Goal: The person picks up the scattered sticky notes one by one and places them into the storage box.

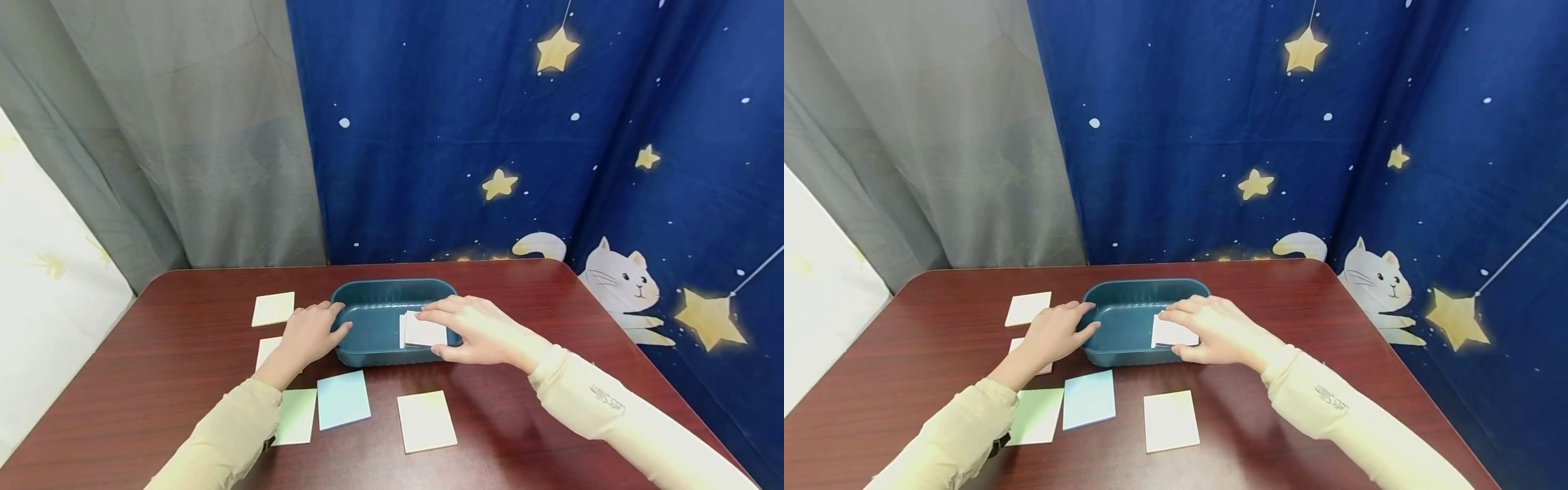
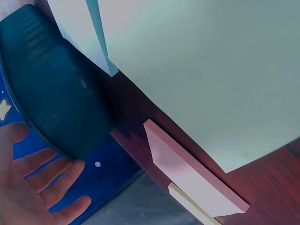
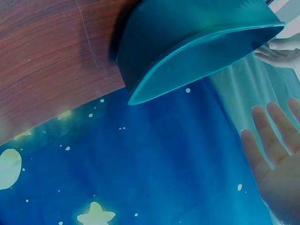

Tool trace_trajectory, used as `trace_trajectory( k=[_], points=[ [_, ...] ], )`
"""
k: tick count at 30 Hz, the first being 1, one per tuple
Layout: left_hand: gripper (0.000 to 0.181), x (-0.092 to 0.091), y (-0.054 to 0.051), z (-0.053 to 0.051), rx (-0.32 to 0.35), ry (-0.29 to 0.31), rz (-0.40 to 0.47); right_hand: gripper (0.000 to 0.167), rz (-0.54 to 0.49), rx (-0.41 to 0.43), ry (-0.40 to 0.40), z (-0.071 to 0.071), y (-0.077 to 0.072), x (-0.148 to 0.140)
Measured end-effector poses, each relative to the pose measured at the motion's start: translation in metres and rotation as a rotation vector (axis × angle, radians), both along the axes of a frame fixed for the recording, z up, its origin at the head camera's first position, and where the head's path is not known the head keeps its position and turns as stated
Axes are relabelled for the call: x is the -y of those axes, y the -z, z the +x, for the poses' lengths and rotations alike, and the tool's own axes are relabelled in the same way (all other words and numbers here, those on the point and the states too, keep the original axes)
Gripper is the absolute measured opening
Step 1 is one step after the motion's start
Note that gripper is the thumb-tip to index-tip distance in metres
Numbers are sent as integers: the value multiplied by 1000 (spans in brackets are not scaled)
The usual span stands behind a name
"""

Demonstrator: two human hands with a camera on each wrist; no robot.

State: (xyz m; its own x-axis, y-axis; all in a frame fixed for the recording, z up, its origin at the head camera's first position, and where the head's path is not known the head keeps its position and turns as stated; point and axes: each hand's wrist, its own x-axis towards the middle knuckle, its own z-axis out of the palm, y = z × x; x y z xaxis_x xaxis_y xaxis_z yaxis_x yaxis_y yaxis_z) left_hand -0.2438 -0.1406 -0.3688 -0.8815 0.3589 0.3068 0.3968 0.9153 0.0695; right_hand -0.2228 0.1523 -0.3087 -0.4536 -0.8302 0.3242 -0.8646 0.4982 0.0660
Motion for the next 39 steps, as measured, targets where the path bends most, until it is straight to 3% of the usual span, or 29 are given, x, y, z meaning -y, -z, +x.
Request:
trace_trajectory(
  k=[16,28,39],
  points=[
    [45,0,0,0,8,-3,-4,45,-33,-40,-84,20,5,-2],
    [44,0,1,0,5,-3,0,46,-39,-41,-140,32,24,0],
    [44,0,3,-1,-1,-4,0,47,-3,-1,-135,39,42,3]
  ],
)
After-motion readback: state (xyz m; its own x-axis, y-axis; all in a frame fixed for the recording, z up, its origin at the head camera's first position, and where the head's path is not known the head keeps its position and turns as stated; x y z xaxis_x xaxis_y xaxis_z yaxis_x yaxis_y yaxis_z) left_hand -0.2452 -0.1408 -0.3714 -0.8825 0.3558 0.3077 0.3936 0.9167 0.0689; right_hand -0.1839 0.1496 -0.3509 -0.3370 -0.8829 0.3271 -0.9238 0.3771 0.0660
